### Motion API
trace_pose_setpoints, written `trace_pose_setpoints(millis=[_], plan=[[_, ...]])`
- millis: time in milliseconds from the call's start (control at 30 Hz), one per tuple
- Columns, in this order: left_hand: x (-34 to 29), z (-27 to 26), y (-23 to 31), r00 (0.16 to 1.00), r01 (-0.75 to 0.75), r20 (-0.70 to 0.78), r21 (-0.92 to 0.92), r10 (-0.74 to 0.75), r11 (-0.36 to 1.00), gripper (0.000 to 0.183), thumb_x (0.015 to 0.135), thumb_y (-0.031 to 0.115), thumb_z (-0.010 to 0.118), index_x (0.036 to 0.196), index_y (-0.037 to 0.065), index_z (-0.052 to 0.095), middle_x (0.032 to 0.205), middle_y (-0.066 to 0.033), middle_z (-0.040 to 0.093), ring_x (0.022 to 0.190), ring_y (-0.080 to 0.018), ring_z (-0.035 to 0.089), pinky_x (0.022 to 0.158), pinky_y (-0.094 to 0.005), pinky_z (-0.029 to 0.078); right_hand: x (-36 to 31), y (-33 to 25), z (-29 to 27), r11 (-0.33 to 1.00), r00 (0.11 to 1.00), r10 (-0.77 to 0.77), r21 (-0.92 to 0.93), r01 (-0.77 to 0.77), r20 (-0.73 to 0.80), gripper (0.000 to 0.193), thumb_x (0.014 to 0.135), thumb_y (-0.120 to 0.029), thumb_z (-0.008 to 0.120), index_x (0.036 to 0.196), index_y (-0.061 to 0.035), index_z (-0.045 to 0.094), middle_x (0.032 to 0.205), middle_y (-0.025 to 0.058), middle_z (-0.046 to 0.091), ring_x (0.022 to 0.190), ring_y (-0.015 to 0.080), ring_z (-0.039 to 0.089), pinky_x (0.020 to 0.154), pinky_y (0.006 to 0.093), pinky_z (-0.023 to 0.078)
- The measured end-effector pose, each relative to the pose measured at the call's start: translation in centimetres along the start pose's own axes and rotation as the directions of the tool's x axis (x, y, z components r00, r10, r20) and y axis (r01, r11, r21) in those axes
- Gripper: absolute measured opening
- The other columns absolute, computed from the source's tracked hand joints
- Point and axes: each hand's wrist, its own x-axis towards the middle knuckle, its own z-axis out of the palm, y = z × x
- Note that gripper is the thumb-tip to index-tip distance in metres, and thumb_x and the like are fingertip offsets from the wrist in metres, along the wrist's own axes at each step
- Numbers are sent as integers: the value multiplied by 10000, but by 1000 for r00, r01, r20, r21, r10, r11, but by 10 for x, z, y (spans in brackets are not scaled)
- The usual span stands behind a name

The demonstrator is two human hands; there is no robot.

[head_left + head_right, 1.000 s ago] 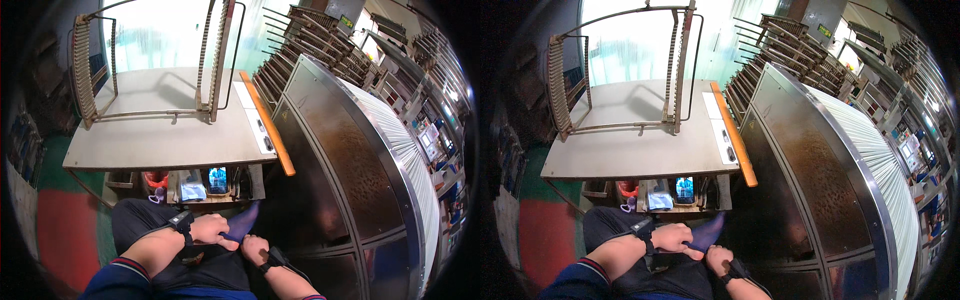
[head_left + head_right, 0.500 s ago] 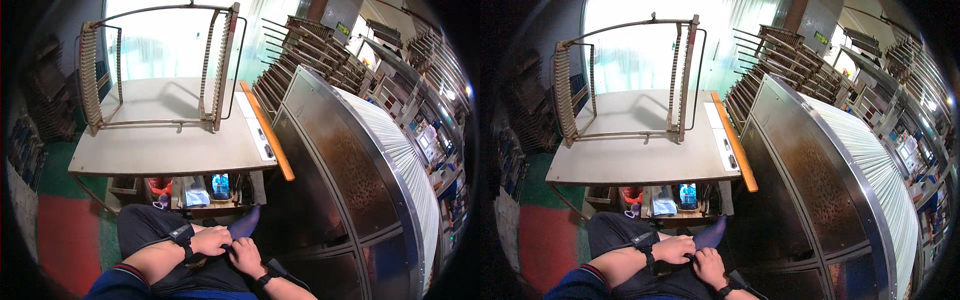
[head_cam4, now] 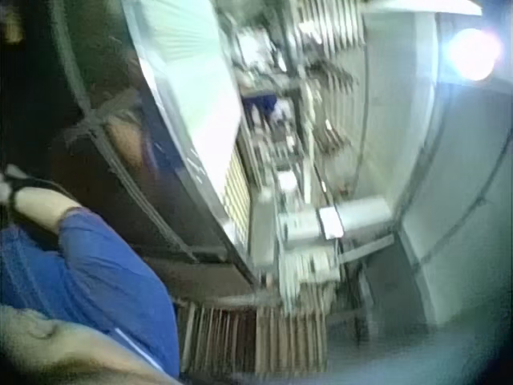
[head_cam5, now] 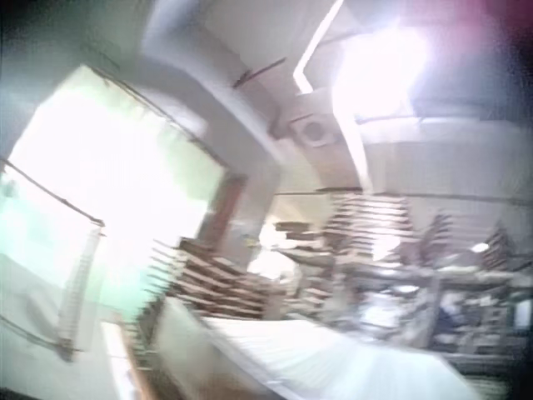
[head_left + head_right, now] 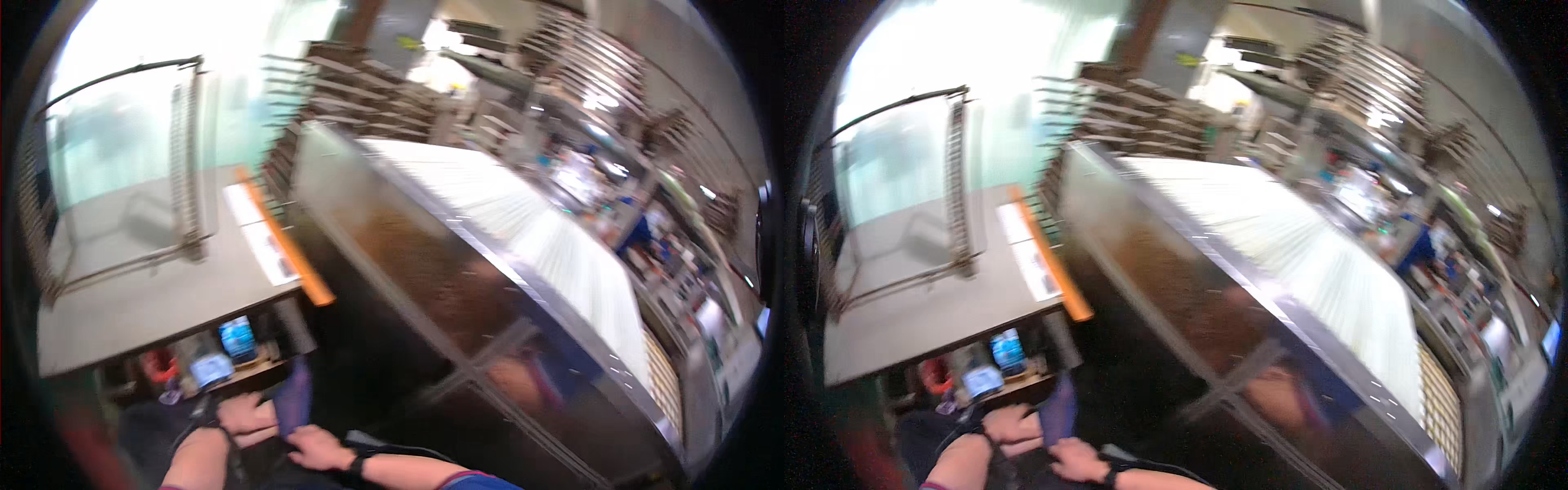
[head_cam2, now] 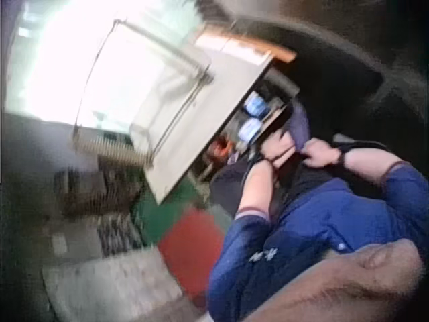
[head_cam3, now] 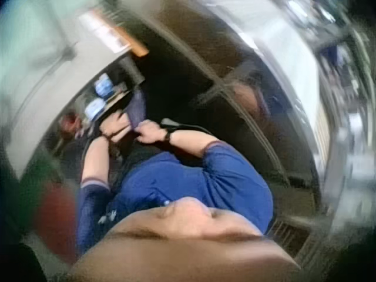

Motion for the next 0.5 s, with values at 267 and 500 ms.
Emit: trace_pose_setpoints(millis=[267,500], plan=[[15,-4,39,852,225,390,331,-350,916,957,805,797,655,1366,22,668,1252,-269,723,1164,-448,697,1031,-513,533,-2,24,22,998,992,37,-51,-43,-123,425,811,-413,714,1130,-138,771,911,208,732,909,419,715,847,545,579],[-14,6,10,821,325,359,344,-443,881,954,807,793,656,1363,17,666,1250,-275,721,1160,-450,698,1029,-513,534,27,-1,43,981,955,105,127,-144,276,418,843,-421,681,1126,-129,779,1264,233,719,1192,425,675,911,535,581]])
